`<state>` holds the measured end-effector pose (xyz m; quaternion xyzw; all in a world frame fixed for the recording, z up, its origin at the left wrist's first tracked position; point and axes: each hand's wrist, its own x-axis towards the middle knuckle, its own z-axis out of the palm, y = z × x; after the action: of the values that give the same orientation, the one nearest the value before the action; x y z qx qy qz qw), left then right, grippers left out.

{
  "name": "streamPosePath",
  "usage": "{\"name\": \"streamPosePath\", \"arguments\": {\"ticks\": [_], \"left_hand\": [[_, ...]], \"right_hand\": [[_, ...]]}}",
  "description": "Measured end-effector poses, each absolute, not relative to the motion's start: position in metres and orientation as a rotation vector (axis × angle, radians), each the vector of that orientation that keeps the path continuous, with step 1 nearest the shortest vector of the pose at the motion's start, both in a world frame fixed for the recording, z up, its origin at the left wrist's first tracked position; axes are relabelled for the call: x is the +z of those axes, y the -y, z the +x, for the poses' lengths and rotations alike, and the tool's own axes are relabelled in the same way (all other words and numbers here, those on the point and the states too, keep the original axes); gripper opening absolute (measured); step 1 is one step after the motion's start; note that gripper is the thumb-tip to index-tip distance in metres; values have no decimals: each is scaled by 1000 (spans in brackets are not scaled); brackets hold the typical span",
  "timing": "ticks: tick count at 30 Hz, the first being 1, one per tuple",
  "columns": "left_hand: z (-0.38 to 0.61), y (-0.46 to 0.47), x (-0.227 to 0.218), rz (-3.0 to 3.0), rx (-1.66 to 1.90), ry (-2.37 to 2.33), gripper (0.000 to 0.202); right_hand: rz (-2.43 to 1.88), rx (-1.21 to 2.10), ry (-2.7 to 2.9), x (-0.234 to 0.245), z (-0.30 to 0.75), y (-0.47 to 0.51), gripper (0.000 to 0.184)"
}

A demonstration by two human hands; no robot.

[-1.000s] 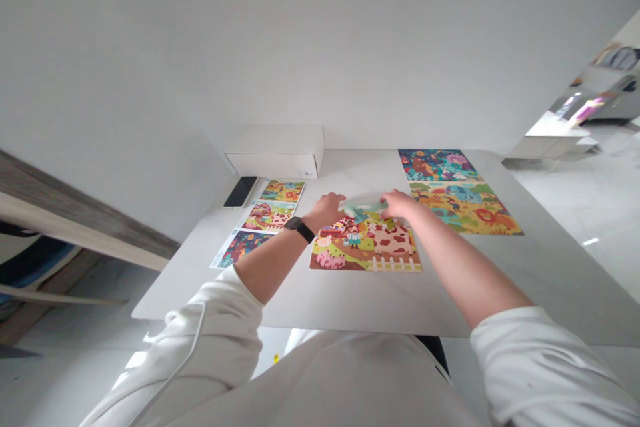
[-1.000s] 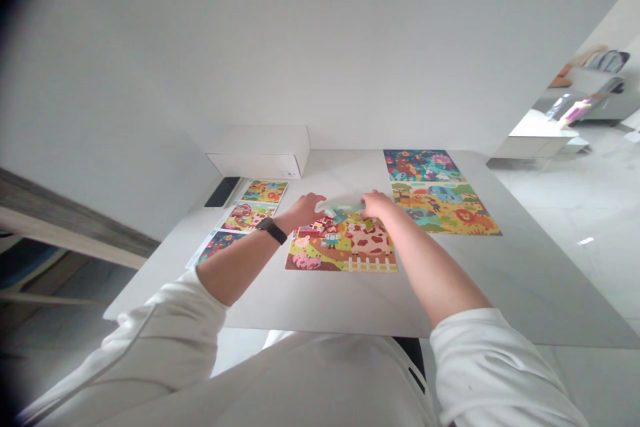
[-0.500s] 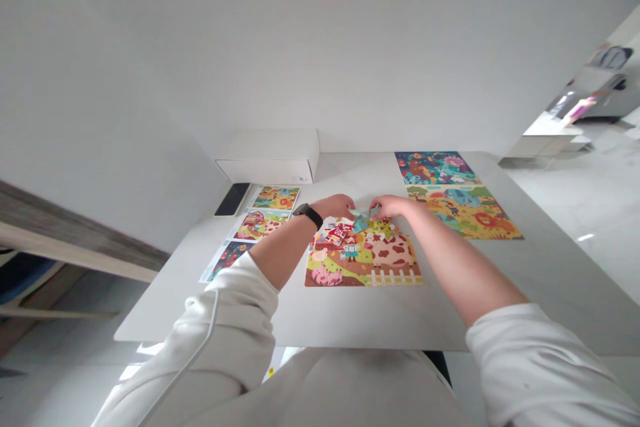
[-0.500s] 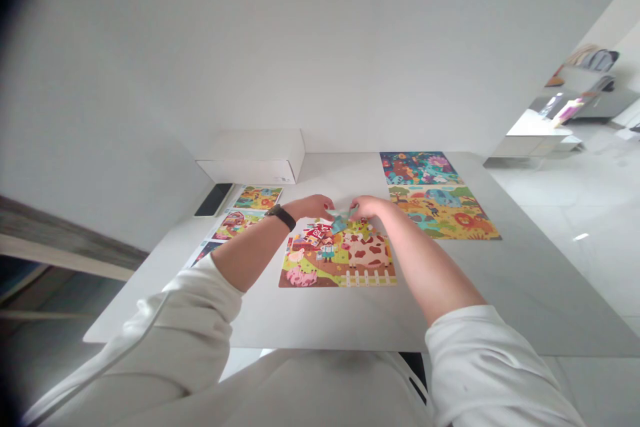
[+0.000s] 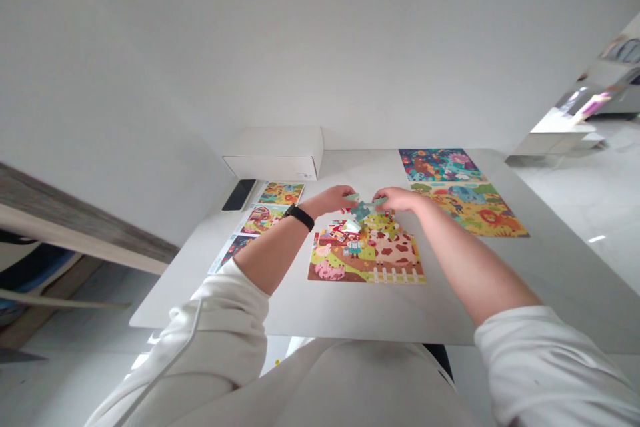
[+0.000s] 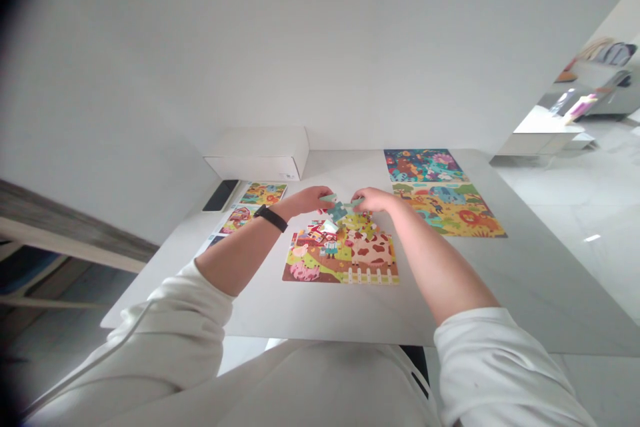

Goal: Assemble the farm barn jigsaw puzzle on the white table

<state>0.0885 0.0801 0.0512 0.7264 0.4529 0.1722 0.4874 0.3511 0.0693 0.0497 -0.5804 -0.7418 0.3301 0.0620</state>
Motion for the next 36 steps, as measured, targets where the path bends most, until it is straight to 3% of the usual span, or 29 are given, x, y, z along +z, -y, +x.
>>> {"name": "streamPosePath", "arguments": {"ticks": [7, 13, 16, 21, 27, 31, 36], "left_hand": [[74, -74, 50, 1505, 487, -1011, 47], [66, -66, 45, 1503, 459, -1035, 46], [65, -62, 42, 1552, 462, -1051, 45], [68, -56, 40, 1586, 485, -1092, 46], [74, -53, 41, 1527, 559, -1069, 50], [66, -57, 37, 1675, 561, -1203, 50], [59, -55, 32, 1934, 509, -1383, 50]], "right_hand": [[-1681, 1081, 2161, 63, 357, -69, 39], [-1735, 1047, 2123, 59, 349, -73, 48], [-1799, 1010, 2192, 56, 348, -75, 43], [-1831, 631, 2132, 51, 337, -68, 34], [-1464, 1051, 2081, 47, 314, -50, 27], [-1505, 655, 2070, 44, 318, -36, 17], [-1425, 424, 2369, 31, 338, -10, 29]]}}
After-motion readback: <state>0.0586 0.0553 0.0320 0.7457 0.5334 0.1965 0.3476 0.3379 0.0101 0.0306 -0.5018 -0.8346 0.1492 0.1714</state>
